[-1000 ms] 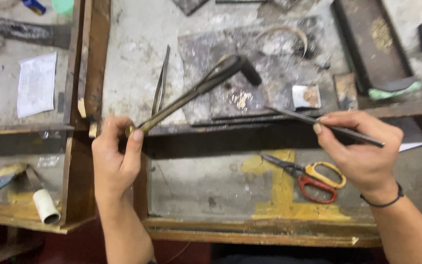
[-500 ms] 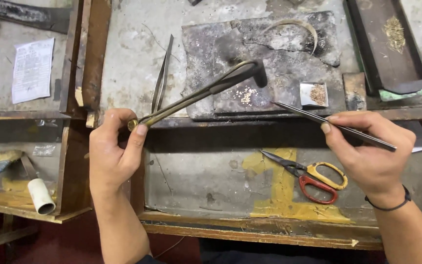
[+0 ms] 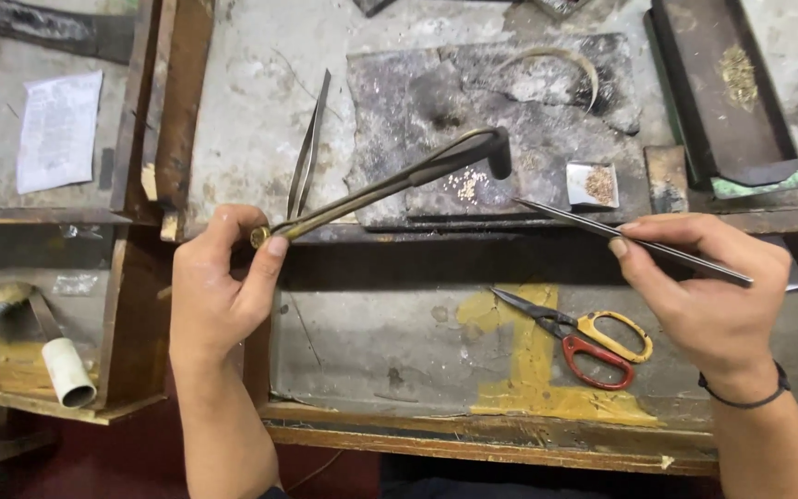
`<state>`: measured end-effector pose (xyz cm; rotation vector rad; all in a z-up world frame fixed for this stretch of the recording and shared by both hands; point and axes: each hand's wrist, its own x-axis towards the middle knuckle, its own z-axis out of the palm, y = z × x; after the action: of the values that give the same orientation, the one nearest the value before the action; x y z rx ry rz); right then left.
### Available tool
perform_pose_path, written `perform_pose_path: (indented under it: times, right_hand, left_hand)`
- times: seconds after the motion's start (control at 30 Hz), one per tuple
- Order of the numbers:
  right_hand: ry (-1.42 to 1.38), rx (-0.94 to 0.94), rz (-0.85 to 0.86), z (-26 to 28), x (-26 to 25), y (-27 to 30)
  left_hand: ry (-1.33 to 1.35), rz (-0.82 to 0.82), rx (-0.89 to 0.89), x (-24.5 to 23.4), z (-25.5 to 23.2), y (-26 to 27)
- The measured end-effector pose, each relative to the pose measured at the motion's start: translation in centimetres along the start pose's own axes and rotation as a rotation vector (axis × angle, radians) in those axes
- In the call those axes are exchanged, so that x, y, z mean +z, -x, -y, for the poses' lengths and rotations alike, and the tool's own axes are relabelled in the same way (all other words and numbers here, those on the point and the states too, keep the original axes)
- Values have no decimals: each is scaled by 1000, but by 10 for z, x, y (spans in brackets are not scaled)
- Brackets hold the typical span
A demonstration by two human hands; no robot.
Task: Using a blowtorch and tweezers to heat and manipulate small metal jewelry components on a soldering block.
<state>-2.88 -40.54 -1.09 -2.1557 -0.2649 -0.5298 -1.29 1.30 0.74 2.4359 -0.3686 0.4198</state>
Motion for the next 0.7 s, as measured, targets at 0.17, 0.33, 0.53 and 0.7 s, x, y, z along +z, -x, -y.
perform_pose_path:
  times: [0.17, 0.33, 0.53, 0.7]
  right_hand:
    - [15, -64, 8, -6, 0, 4]
    - [14, -86, 18, -9, -5, 2]
    - [1, -70, 16, -15, -6, 5]
    - [5, -54, 23, -14, -7, 5]
  left_hand:
    - [-10, 18, 11, 0, -2, 0]
    - [0, 11, 1, 0, -3, 0]
    - [16, 34, -28, -3, -1, 1]
    - [51, 39, -30, -5, -2, 1]
